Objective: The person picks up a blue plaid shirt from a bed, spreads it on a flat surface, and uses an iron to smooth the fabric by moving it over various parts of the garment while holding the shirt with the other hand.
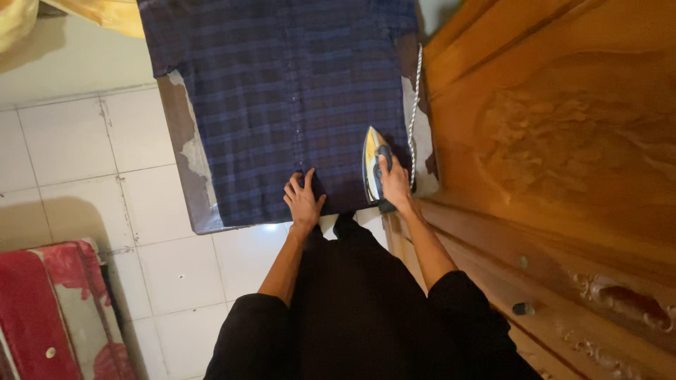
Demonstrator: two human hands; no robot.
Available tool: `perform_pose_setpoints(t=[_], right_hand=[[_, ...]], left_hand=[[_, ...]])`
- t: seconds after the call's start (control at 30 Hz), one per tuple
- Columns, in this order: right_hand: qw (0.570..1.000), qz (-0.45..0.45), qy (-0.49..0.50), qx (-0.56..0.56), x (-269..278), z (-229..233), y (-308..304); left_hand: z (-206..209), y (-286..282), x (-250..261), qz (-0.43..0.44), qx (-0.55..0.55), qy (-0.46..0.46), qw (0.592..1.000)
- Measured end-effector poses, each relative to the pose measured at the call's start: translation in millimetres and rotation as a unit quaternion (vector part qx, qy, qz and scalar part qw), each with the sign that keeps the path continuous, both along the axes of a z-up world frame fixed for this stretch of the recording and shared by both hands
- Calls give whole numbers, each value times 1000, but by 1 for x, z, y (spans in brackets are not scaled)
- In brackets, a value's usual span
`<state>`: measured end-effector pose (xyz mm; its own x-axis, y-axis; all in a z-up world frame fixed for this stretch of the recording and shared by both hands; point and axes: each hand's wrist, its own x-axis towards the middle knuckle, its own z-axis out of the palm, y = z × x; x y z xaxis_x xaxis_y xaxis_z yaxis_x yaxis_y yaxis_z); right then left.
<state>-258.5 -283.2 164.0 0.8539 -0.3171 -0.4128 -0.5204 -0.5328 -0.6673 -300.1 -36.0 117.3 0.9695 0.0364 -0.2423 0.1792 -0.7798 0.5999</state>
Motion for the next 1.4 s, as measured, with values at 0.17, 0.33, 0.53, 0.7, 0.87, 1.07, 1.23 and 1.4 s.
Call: perform_pose_setpoints(t=[0.17,0.33,0.53,0.7,0.87,1.07,1.23,1.4], right_hand=[[1000,-13,-4,9,5,-6,-16],[1000,0,-18,-15,3,-39,-47],[999,-32,-18,31,4,-38,-48],[993,-41,21,112,14,-8,-16],[979,17,41,199,19,5,37],[972,38,56,225,27,17,121],[966,53,66,245,26,24,175],[961,57,68,260,20,19,219]], left_hand=[[14,-10,5,11,-21,-7,1000],[9,-15,17,0,-6,75,997],[6,-13,15,6,-7,82,997],[0,-2,3,34,-64,15,997],[-20,21,-7,69,-70,-5,995],[-25,70,-15,77,-57,-28,995],[-22,115,-11,117,-31,-6,993],[-39,160,-12,184,14,-61,981]])
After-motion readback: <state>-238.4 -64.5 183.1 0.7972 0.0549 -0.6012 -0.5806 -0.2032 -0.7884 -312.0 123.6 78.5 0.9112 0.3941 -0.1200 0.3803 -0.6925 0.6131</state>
